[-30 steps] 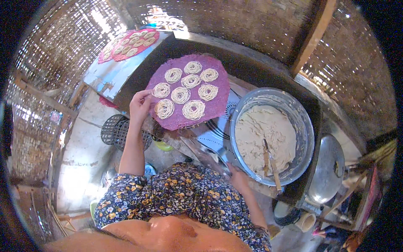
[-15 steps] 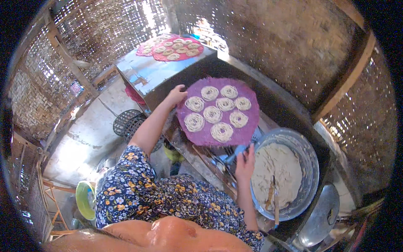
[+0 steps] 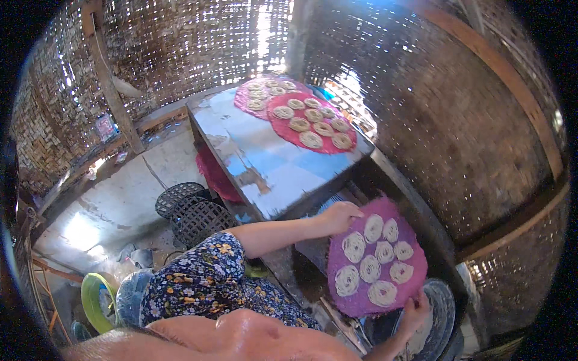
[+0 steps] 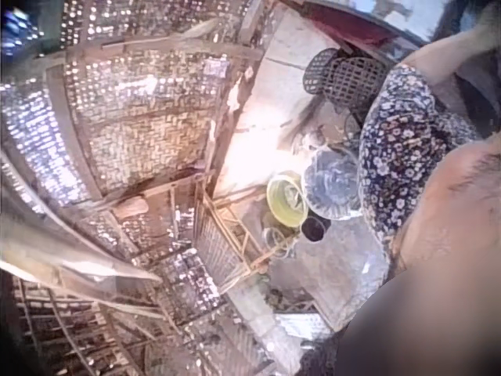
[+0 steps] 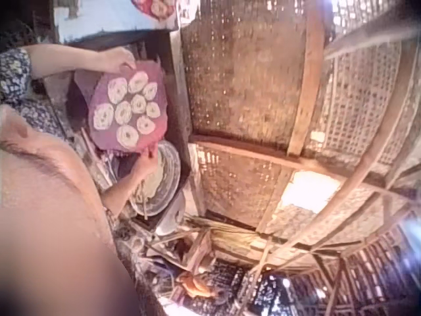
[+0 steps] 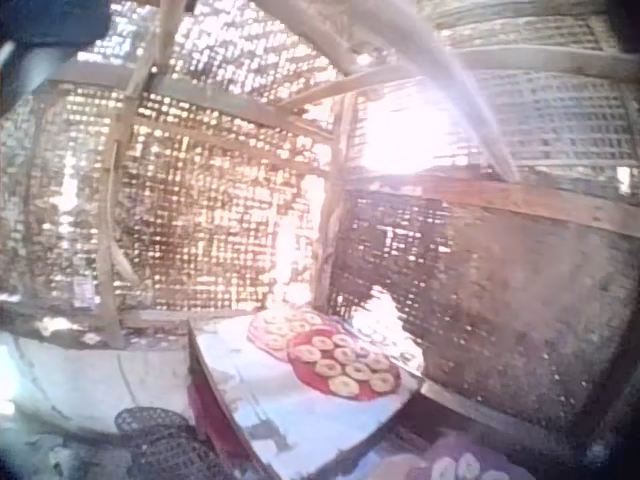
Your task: The person uses a wooden press tool to squeeze dough into spiral shapes onto a purple mat, refills the tool from a large metal bowl, and moves the mat once several spirals are completed.
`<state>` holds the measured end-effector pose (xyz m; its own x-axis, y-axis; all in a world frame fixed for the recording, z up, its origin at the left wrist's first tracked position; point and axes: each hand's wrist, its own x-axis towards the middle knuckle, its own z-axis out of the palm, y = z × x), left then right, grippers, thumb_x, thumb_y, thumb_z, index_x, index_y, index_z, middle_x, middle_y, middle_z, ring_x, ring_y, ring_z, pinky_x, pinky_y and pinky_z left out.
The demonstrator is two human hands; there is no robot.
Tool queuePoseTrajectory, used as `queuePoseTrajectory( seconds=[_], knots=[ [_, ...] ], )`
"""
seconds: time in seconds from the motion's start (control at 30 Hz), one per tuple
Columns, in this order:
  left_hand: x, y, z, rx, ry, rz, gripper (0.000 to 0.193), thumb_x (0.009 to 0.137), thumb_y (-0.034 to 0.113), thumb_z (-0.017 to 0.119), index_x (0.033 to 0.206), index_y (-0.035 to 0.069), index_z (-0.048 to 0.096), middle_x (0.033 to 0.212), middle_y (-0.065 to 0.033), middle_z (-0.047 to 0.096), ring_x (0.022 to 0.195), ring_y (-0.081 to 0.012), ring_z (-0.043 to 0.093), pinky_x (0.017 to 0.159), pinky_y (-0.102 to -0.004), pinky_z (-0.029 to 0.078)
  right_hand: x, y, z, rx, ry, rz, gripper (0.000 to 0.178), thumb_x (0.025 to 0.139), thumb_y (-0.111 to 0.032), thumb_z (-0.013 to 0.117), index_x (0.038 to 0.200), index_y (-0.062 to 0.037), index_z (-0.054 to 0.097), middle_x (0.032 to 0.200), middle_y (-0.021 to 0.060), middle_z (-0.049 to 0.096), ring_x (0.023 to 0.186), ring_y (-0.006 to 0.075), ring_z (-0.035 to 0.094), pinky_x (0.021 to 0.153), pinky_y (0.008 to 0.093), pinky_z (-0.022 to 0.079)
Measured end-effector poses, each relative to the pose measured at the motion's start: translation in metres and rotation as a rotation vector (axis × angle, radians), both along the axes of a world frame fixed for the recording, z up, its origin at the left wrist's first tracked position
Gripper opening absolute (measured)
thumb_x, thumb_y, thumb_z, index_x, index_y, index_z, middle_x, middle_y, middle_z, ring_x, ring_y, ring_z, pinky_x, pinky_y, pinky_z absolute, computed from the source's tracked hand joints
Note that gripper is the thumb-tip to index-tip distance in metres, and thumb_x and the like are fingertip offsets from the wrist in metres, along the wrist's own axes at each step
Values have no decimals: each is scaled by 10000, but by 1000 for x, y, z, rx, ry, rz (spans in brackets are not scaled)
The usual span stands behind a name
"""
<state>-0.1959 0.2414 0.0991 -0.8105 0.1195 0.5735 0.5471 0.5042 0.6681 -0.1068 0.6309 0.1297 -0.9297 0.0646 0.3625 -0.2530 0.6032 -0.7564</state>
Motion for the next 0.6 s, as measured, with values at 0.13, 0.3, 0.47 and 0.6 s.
queuePoseTrajectory(
  seconds=[0.13,0.3,0.47,0.6],
  knots=[
    [32,-41,72,88,97,-27,284,683,-22,533,944,34,631,975,-166,604,939,-314,565,830,-387,453,21,-69,123,47,-84,-9,460,685,23,509,1143,52,535,1057,142,590,932,202,566,819,307,441],
    [42,-165,139,158,190,128,308,642,-4,529,908,90,653,892,-145,625,857,-303,590,776,-370,472,-16,-195,206,209,-6,169,430,739,-7,502,1161,76,509,1135,162,550,1040,204,520,912,313,383],
    [49,-315,160,196,-7,498,302,657,54,544,890,178,691,862,-104,649,762,-251,620,724,-340,484,-112,-332,203,-45,-89,441,421,758,-8,542,1174,50,513,1068,102,591,904,158,563,776,276,452],
    [46,-431,128,23,7,826,324,685,107,520,954,194,679,877,-113,655,727,-231,629,682,-322,495,-190,-461,162,-42,-34,573,417,726,-58,602,1139,-9,568,903,83,636,723,87,548,638,239,453]
  ],
)
